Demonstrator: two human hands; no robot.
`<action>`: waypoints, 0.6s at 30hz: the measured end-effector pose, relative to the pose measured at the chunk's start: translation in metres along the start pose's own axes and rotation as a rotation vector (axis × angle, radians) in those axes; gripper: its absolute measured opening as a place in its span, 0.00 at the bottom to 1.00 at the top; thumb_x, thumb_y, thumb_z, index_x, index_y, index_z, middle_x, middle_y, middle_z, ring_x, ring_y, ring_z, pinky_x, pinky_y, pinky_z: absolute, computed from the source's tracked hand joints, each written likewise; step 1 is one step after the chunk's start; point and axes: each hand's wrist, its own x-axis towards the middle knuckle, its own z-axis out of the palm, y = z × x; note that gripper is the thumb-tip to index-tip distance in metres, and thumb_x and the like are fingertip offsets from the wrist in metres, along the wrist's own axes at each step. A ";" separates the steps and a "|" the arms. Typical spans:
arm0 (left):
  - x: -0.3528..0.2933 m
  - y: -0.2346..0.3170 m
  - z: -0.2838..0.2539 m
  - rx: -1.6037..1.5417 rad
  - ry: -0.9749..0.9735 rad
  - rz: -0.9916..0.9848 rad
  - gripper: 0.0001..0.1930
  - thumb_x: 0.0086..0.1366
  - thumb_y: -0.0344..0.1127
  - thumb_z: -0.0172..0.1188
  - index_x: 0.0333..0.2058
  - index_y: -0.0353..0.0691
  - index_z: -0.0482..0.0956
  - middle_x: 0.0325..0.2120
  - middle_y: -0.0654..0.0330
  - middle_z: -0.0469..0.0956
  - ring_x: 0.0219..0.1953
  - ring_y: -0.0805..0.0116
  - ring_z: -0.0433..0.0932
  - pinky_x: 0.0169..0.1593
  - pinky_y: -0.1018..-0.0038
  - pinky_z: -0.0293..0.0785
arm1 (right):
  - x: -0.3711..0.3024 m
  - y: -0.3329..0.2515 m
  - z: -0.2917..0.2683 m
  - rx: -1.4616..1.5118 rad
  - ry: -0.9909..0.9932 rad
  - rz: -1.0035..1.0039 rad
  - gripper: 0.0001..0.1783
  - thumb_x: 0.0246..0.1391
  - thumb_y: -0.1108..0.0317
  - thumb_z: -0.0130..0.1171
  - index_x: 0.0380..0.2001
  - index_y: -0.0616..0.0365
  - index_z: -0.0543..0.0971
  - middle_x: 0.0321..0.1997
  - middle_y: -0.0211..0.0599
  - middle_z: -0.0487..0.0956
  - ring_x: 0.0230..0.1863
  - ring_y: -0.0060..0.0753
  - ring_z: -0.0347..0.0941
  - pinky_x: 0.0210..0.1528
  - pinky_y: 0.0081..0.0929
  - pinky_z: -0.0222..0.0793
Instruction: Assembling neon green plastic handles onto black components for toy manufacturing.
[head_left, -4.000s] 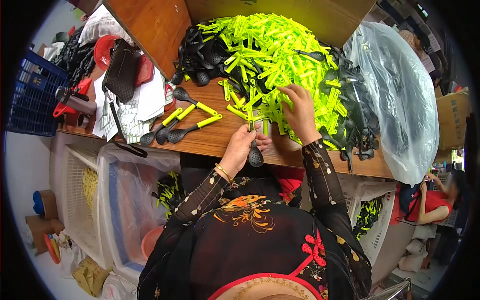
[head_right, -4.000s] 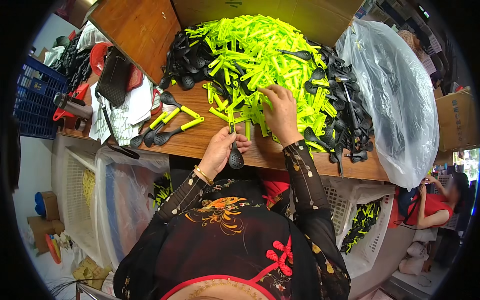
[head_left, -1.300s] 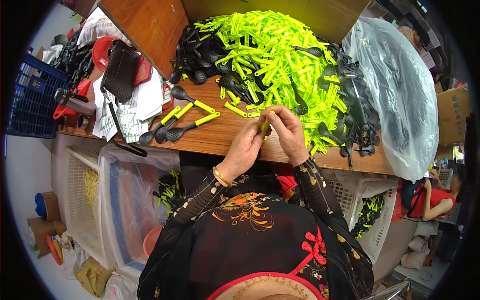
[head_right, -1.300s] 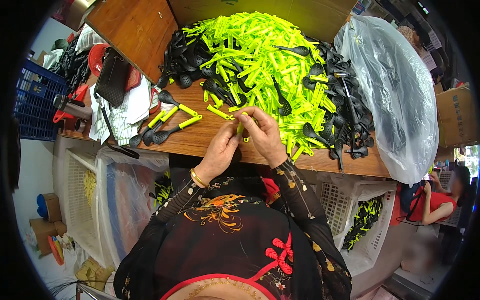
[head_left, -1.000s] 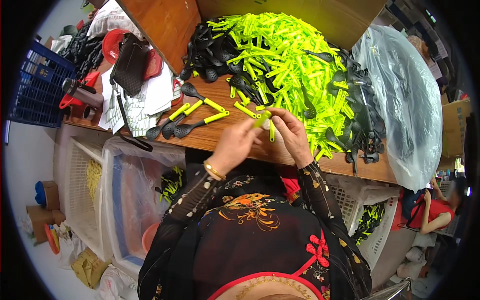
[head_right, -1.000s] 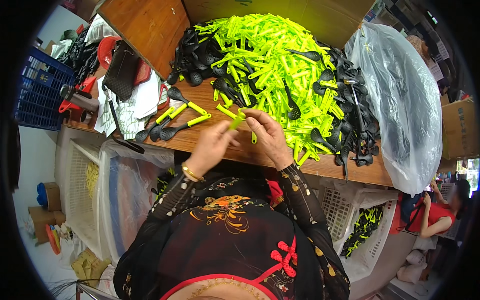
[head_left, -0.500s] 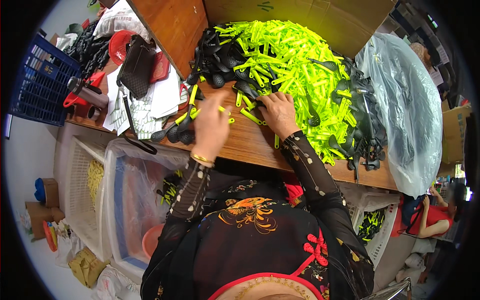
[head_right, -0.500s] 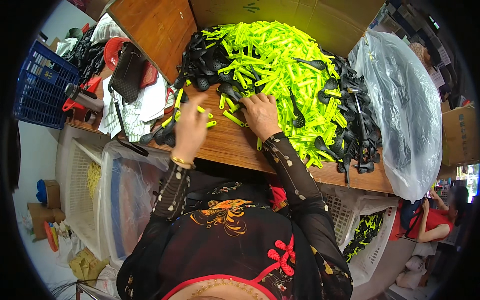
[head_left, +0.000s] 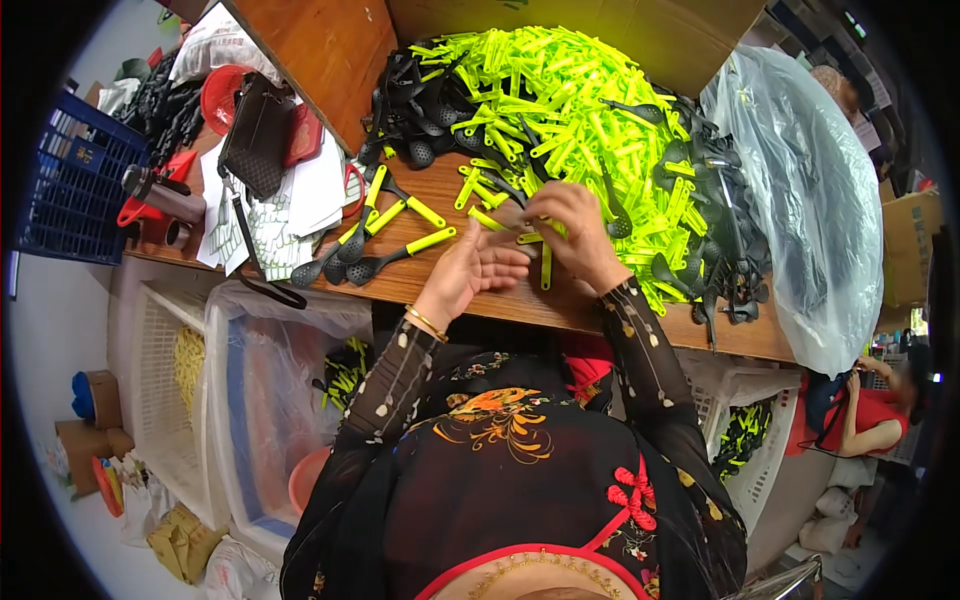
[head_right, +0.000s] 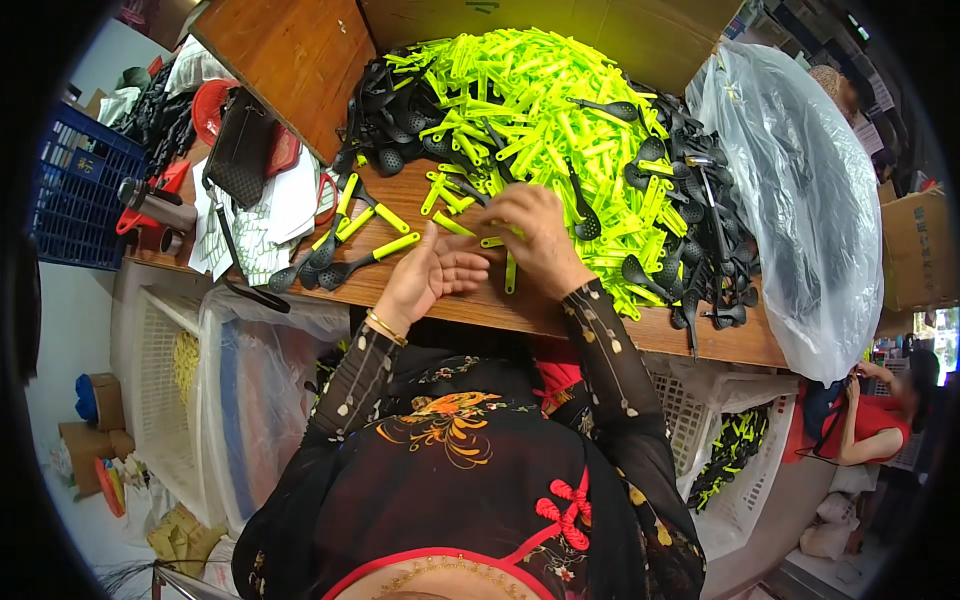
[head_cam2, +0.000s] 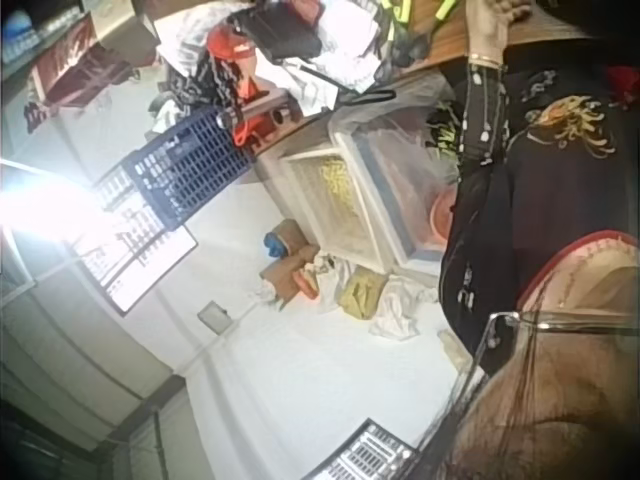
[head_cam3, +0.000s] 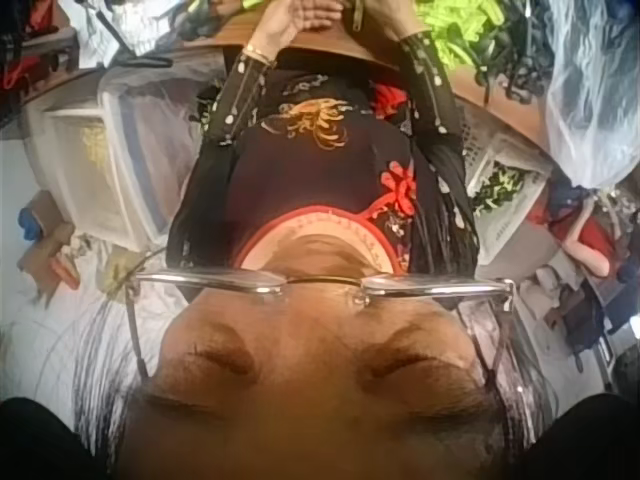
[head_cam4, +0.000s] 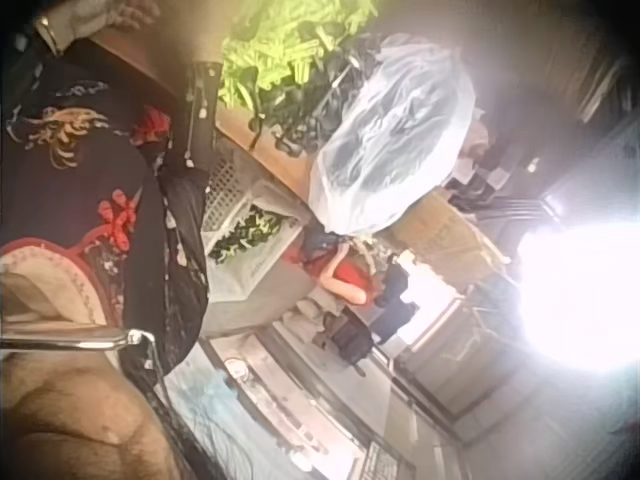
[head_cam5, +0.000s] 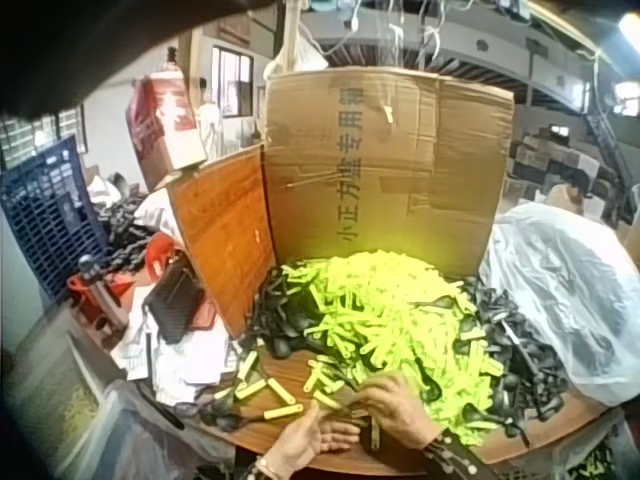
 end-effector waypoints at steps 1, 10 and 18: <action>-0.001 0.003 -0.002 -0.117 -0.106 -0.089 0.33 0.78 0.60 0.37 0.56 0.33 0.73 0.42 0.52 0.84 0.43 0.64 0.85 0.49 0.70 0.81 | -0.001 -0.001 -0.002 0.078 -0.156 -0.078 0.12 0.49 0.71 0.64 0.39 0.44 0.83 0.44 0.26 0.81 0.53 0.37 0.73 0.61 0.42 0.60; 0.007 -0.030 0.001 -0.169 0.088 0.194 0.11 0.76 0.38 0.55 0.51 0.38 0.75 0.36 0.56 0.82 0.38 0.65 0.85 0.44 0.69 0.84 | 0.048 0.002 0.054 0.205 -0.042 0.203 0.13 0.56 0.69 0.63 0.45 0.58 0.83 0.40 0.47 0.84 0.41 0.50 0.81 0.43 0.41 0.76; 0.007 -0.038 -0.001 -0.159 0.141 0.226 0.13 0.78 0.36 0.51 0.55 0.37 0.73 0.39 0.53 0.82 0.40 0.63 0.84 0.46 0.69 0.83 | 0.064 0.017 0.061 -0.495 -0.402 0.170 0.07 0.52 0.68 0.56 0.31 0.57 0.82 0.33 0.46 0.84 0.38 0.48 0.83 0.39 0.44 0.79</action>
